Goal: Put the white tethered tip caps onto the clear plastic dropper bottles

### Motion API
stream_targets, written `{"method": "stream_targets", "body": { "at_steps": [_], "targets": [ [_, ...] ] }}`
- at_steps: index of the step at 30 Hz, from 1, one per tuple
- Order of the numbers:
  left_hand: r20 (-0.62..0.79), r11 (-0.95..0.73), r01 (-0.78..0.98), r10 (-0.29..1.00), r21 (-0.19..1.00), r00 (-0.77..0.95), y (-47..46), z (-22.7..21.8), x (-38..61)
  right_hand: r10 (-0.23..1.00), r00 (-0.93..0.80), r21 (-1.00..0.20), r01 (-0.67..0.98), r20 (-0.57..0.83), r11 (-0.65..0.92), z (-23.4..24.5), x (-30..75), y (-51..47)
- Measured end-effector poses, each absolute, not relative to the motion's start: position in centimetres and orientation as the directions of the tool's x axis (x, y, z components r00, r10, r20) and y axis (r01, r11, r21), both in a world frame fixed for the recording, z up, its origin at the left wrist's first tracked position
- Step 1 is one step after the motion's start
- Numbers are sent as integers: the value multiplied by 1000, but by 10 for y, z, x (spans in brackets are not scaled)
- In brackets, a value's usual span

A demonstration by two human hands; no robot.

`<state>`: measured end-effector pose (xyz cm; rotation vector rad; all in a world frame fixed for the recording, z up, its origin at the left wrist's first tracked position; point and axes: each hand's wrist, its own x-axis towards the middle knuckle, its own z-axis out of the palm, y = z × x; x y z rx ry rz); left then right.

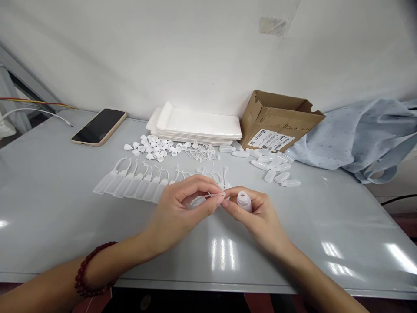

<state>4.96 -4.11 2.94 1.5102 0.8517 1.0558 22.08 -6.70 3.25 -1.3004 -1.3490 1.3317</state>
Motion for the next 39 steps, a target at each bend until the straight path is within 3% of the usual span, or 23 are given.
{"method": "stream_targets", "body": {
  "at_steps": [8,18,23,39],
  "targets": [
    [271,-291,-2,888,957,372,-43,30,51,974,-222,-951,309,-53,19,32,219,-67],
    [213,-239,3,871,971,443,-43,31,49,973,-217,-864,474,72,170,24,219,-69],
    [244,-269,-9,859,963,450,-42,30,49,963,-207,-817,517,170,256,19,220,-69],
    [376,-424,17,819,905,433,-43,28,53,934,-211,-737,574,289,357,14,216,-71]
  ]
}}
